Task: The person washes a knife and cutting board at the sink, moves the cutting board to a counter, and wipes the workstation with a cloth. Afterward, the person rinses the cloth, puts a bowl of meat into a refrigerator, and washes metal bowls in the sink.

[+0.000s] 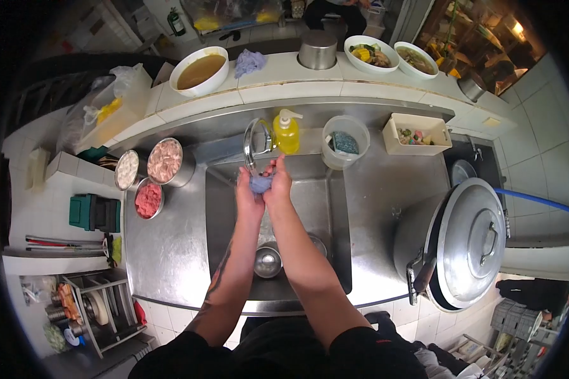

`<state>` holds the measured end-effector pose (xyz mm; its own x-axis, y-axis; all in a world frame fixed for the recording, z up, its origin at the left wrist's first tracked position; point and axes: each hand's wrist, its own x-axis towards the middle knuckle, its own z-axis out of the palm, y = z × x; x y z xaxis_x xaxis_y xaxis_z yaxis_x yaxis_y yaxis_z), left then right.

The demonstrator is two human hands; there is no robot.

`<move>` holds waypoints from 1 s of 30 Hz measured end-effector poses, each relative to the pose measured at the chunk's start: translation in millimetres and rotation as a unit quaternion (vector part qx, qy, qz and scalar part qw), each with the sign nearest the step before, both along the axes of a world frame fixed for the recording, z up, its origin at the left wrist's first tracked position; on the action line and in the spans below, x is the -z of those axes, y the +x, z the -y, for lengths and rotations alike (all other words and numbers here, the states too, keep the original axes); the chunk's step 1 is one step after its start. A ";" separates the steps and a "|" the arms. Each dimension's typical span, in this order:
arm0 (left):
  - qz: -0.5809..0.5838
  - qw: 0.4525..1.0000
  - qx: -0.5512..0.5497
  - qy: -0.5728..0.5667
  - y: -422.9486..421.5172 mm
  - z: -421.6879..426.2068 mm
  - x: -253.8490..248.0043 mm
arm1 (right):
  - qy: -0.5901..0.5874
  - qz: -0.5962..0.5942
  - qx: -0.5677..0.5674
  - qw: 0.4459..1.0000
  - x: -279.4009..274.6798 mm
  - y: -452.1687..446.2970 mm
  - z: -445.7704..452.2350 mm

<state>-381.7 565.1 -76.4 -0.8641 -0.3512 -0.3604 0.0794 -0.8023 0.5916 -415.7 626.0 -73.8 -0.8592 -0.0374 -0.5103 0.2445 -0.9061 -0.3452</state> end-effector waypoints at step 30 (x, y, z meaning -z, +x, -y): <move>-0.129 0.794 0.126 -0.580 30.8 -4.7 -30.4 | -0.171 0.036 -0.134 0.975 -14.4 29.5 -23.1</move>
